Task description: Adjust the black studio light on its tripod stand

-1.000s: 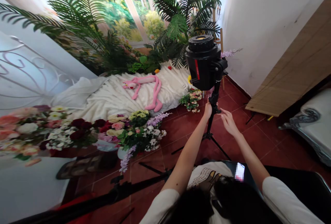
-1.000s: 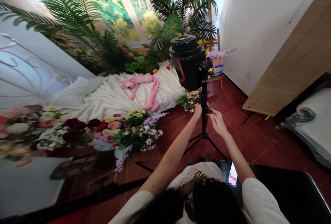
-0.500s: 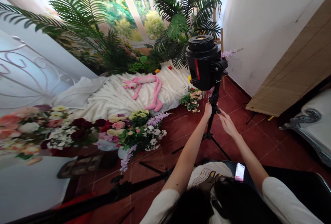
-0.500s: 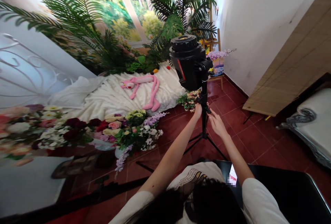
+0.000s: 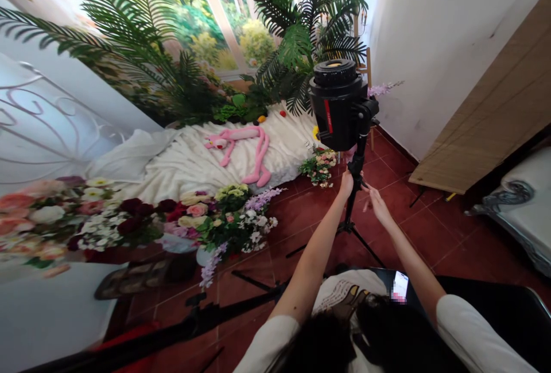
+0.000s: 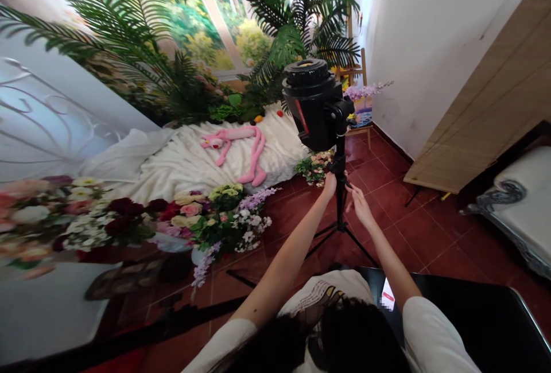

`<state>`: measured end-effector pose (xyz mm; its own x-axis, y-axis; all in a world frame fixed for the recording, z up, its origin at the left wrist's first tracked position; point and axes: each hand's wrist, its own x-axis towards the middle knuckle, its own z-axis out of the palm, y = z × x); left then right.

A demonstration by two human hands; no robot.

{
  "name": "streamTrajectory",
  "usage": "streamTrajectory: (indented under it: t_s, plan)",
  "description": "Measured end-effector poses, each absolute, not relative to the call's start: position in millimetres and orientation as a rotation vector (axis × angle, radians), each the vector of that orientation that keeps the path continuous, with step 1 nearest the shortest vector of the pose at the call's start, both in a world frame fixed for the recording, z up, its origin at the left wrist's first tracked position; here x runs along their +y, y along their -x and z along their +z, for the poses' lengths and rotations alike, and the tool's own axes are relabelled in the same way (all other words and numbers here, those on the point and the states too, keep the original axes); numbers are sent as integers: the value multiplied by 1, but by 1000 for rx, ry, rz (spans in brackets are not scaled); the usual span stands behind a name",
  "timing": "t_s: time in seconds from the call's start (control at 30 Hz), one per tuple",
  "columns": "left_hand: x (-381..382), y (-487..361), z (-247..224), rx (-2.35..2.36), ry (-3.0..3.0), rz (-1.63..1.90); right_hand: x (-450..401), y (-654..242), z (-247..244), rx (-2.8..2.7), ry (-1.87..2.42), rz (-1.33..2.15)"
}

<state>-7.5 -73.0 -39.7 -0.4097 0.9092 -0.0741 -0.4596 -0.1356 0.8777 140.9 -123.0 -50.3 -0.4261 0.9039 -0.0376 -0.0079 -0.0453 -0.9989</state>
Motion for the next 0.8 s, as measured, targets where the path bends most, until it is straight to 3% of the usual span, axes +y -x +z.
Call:
streamTrajectory:
  t_s: [0.37, 0.8]
  plan:
    - [-78, 7, -32, 1111, -625, 1671, -125, -149, -11, -583, 700, 2358]
    - [-81, 5, -30, 1103, -624, 1683, -128, -153, -15, -124, 377, 2475]
